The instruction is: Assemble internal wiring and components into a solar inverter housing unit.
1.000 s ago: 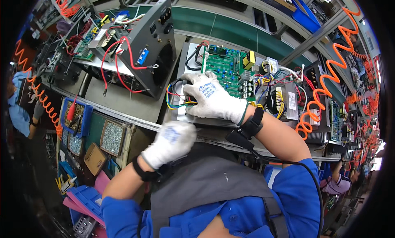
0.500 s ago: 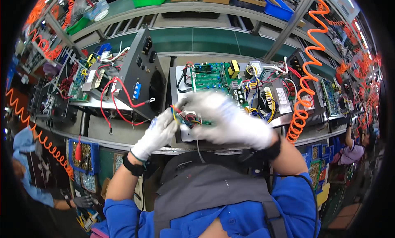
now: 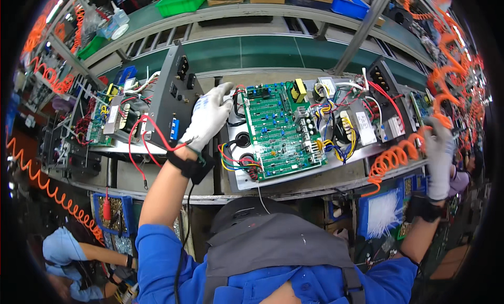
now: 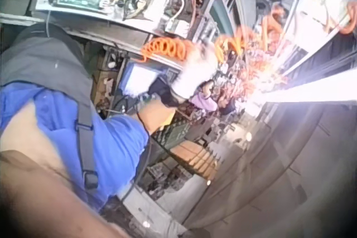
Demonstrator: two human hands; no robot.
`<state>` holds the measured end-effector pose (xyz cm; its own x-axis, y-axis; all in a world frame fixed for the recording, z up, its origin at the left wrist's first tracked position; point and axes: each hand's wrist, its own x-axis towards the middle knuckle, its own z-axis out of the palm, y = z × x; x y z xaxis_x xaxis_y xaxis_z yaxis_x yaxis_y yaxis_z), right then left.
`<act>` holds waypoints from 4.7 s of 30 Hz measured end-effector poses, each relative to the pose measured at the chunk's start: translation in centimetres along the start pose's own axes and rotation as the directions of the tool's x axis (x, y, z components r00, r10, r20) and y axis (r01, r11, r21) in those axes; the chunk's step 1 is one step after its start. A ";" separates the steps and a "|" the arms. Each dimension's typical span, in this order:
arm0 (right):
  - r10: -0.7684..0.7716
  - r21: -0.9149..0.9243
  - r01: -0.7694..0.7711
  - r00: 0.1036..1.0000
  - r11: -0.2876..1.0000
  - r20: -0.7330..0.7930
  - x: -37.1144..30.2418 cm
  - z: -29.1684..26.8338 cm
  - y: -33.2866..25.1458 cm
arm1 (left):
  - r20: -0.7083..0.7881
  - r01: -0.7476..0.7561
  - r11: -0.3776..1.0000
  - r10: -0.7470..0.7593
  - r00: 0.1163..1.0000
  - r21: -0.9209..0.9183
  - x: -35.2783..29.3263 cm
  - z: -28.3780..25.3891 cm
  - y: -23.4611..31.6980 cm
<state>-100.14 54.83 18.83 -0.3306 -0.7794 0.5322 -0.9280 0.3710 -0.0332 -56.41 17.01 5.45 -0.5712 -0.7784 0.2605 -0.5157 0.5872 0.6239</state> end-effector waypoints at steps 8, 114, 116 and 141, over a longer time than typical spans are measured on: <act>0.250 0.484 -0.337 0.939 0.808 0.236 0.5 2.6 14.4 | 0.431 0.280 0.958 -0.228 0.873 -0.061 4.0 -0.6 1.1; -0.127 0.040 0.234 0.371 0.971 0.920 22.6 23.5 -7.3 | 0.361 0.405 0.873 -0.298 0.884 -0.272 -4.1 0.8 5.4; -0.117 0.055 0.184 0.341 0.981 0.933 22.8 23.7 -7.5 | 0.333 0.357 0.897 -0.264 0.905 -0.260 -4.0 1.0 5.1; -0.121 0.026 0.298 0.305 0.954 0.945 24.4 23.8 -4.1 | 0.300 0.493 0.770 -0.398 0.867 -0.404 -6.5 3.1 2.3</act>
<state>-108.48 22.28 11.80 -0.1505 -0.7594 -0.6329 -0.9886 0.1088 0.1045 -55.88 24.07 2.92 -0.4813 -0.8422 -0.2433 -0.4207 -0.0216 0.9070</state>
